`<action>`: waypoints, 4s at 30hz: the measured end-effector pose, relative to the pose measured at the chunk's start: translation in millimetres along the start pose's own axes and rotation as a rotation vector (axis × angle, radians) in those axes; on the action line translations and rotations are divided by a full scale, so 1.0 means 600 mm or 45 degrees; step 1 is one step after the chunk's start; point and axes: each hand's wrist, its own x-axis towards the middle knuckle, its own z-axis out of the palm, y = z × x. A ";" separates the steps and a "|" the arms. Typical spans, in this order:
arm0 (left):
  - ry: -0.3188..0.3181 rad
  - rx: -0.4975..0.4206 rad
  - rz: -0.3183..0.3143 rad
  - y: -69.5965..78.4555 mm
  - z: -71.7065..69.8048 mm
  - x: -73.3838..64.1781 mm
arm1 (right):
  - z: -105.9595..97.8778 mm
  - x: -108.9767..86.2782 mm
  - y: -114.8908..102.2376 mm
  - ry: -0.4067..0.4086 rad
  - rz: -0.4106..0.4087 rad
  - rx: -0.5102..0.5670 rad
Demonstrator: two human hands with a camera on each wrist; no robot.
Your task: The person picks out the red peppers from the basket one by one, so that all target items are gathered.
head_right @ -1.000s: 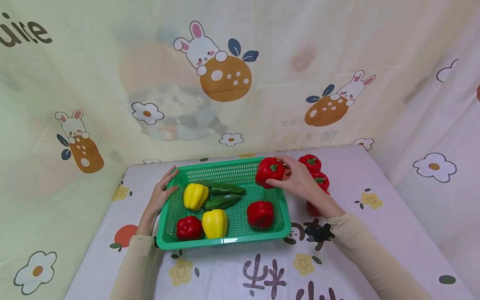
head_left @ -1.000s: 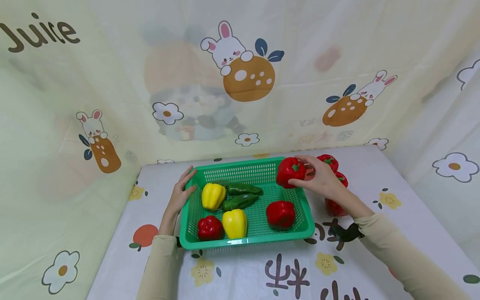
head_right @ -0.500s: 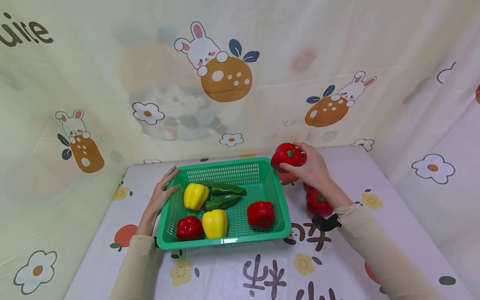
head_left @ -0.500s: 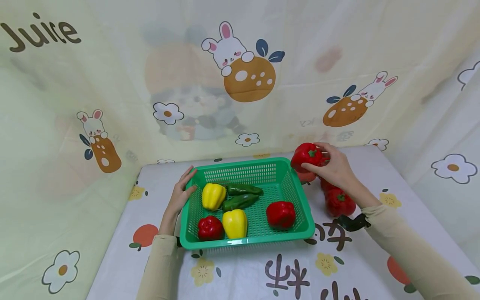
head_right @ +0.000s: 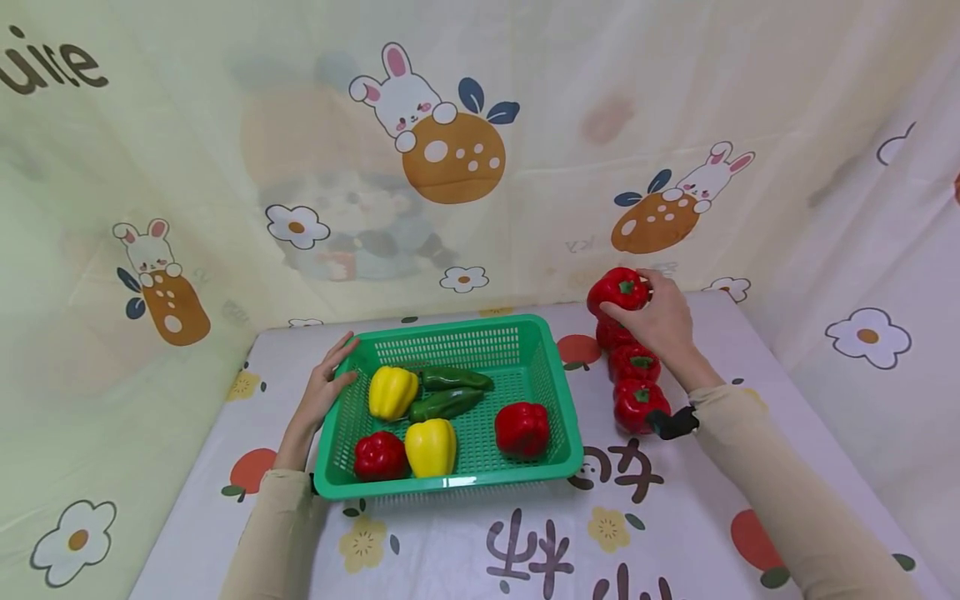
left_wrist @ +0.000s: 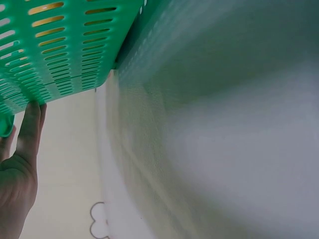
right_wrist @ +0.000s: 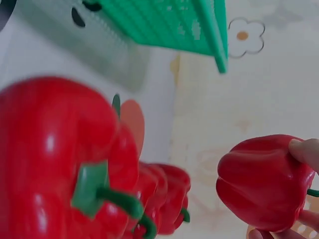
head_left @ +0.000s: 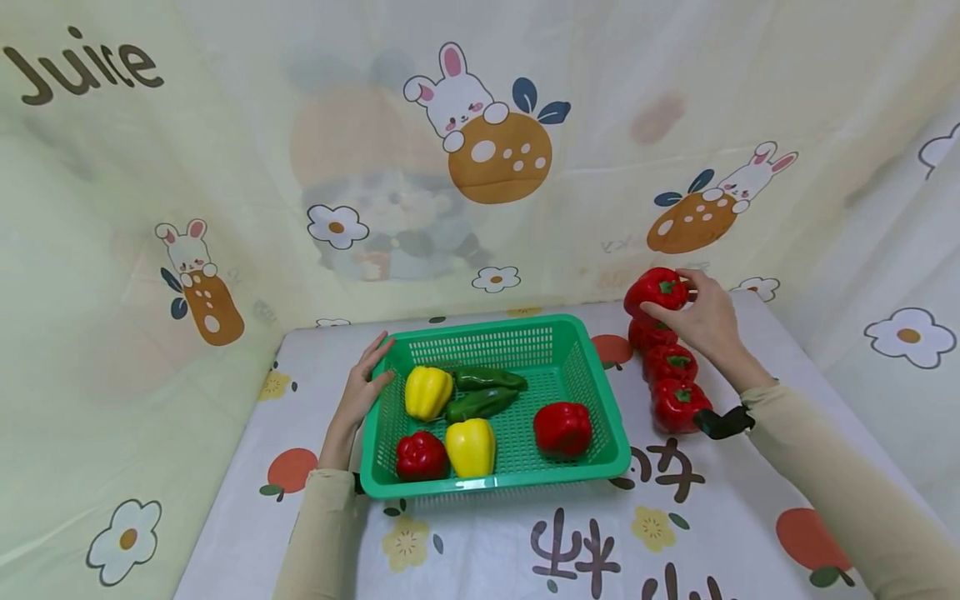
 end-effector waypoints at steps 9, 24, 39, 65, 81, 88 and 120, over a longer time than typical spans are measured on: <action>0.000 -0.008 -0.001 -0.001 0.000 0.001 | -0.013 0.025 0.038 0.073 0.191 -0.048; -0.003 0.003 0.007 0.001 0.000 -0.002 | -0.026 0.041 0.108 0.055 0.326 -0.086; -0.006 0.005 0.023 -0.001 -0.001 -0.001 | -0.005 0.040 0.144 -0.049 0.480 -0.124; -0.008 0.003 0.016 0.002 0.001 0.002 | -0.010 0.033 0.167 -0.175 0.518 -0.161; -0.007 0.001 0.001 0.004 -0.001 0.001 | -0.008 0.033 0.167 -0.191 0.472 -0.108; -0.006 0.006 -0.002 0.003 -0.001 -0.003 | -0.007 0.026 0.166 -0.180 0.452 -0.117; -0.003 0.005 0.005 0.000 -0.002 -0.002 | -0.019 -0.017 0.015 -0.259 0.005 -0.173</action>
